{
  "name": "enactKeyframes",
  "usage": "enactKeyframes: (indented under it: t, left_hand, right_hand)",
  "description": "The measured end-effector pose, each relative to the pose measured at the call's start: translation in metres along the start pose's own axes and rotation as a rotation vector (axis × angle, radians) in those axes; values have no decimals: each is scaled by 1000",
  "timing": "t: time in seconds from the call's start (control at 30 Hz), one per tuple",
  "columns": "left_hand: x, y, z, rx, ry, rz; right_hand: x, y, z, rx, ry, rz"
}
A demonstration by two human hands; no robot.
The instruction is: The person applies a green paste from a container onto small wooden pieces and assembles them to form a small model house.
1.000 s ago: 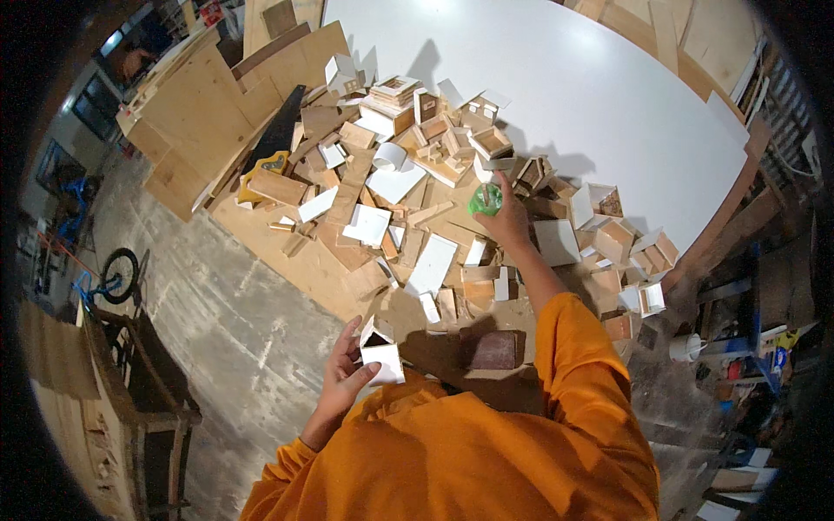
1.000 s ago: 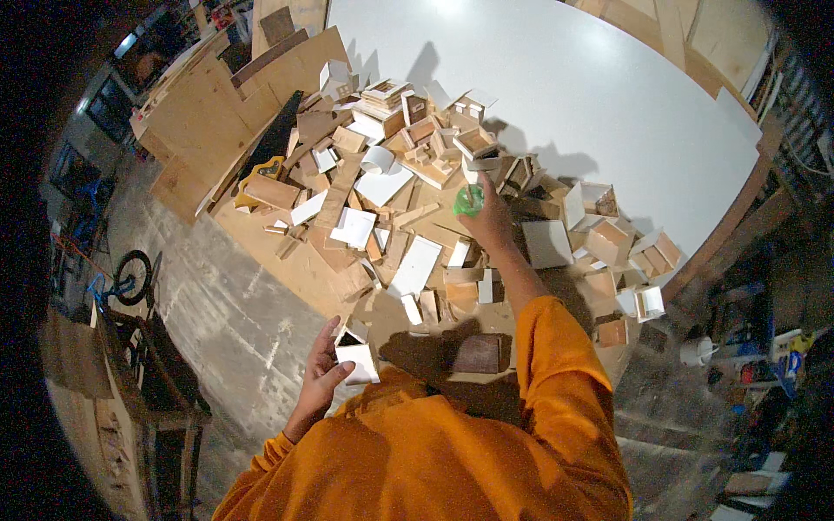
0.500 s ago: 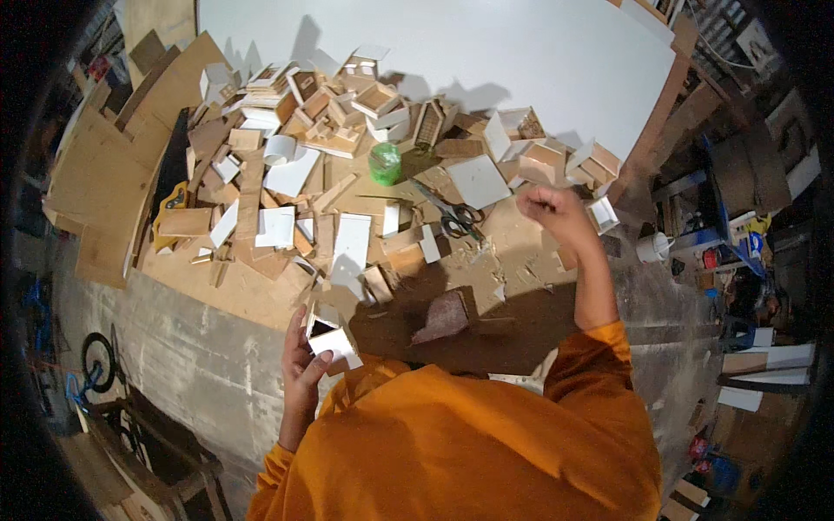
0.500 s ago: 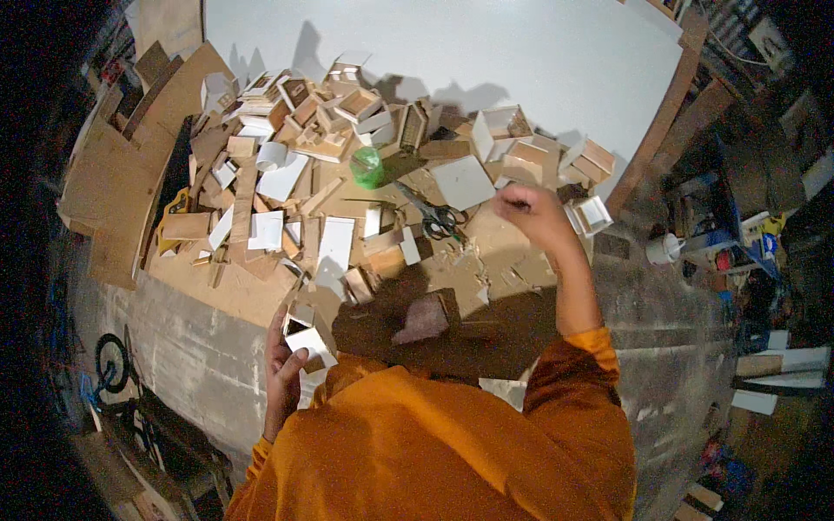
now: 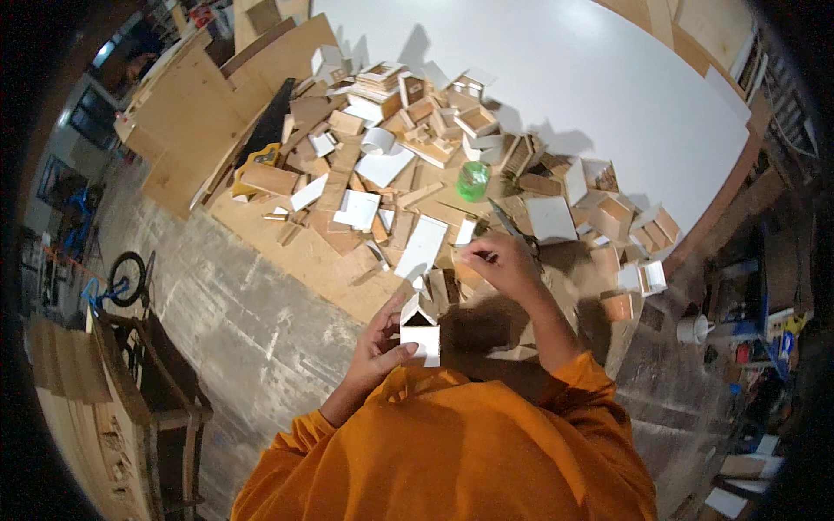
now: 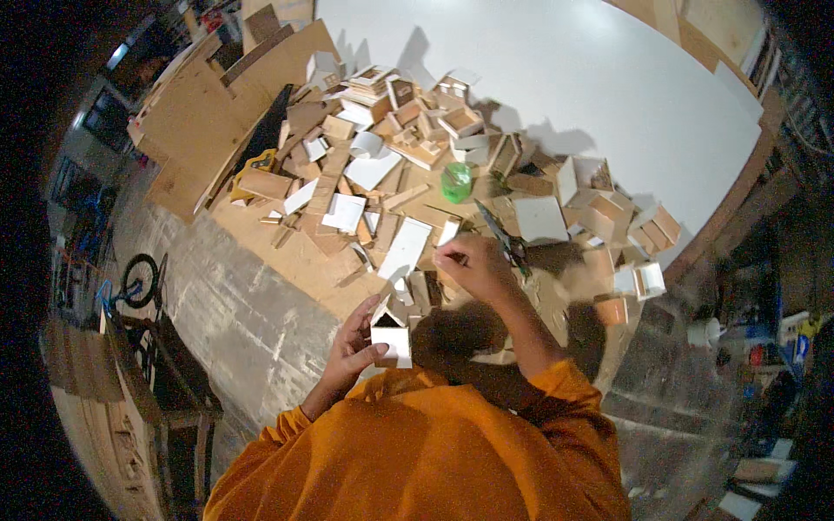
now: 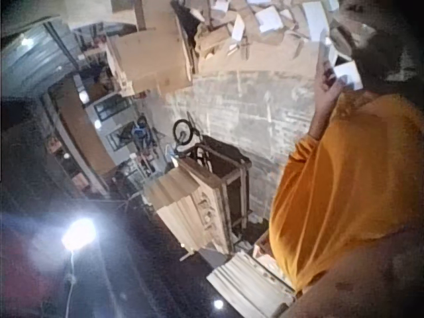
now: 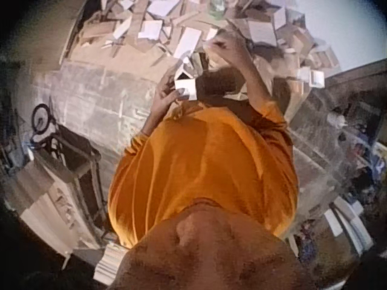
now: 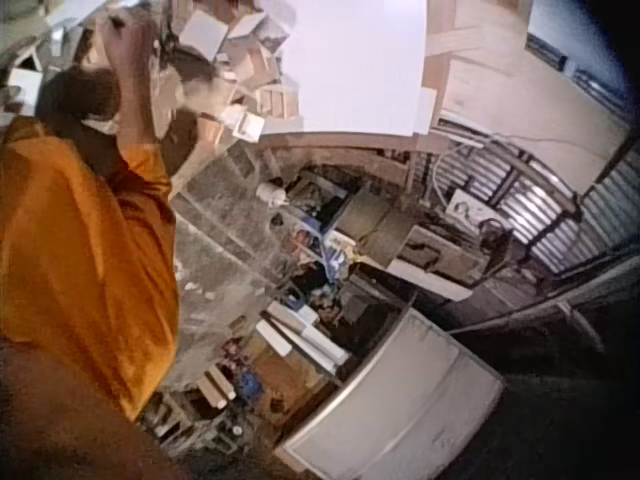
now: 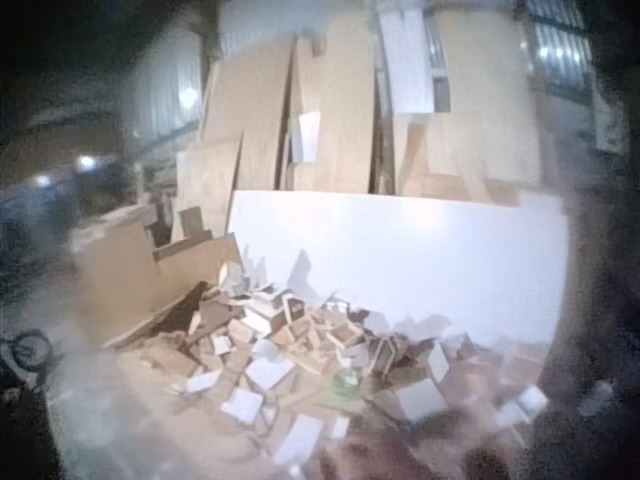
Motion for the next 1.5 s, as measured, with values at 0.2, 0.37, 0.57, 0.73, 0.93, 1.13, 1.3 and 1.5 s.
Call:
enactKeyframes:
  t: [0.2,0.37,0.57,0.73,0.93,1.13,1.3,1.5]
  left_hand:
    - [-40,-2,21,-41,-189,-68]
    - [-72,1,48,-33,-329,-106]
    - [-97,-2,77,-59,-457,-153]
    - [-95,-11,99,-41,-452,-143]
    - [-81,-22,108,-57,-372,-143]
    - [-71,-14,111,-100,-304,-144]
    - [-69,-19,103,-66,-295,-146]
    - [-71,-12,91,-78,-345,-160]
  right_hand:
    - [112,-3,-63,-147,133,115]
    - [176,5,-104,-416,175,-8]
    - [190,17,-126,-640,236,-172]
    - [186,18,-129,-546,172,-119]
    - [181,13,-134,-533,105,-156]
    - [177,12,-137,-470,45,-173]
    - [172,-2,-132,-240,60,-133]
    - [118,69,-112,494,183,-150]
Point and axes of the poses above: each hand's wrist, its own x-axis towards the middle knuckle, its own z-axis out of the back of the hand, y = z × x, the point moved 3 cm from there along x, towards the middle knuckle, and after that the axes turned 11 degrees about y, right-handed, at the moved point
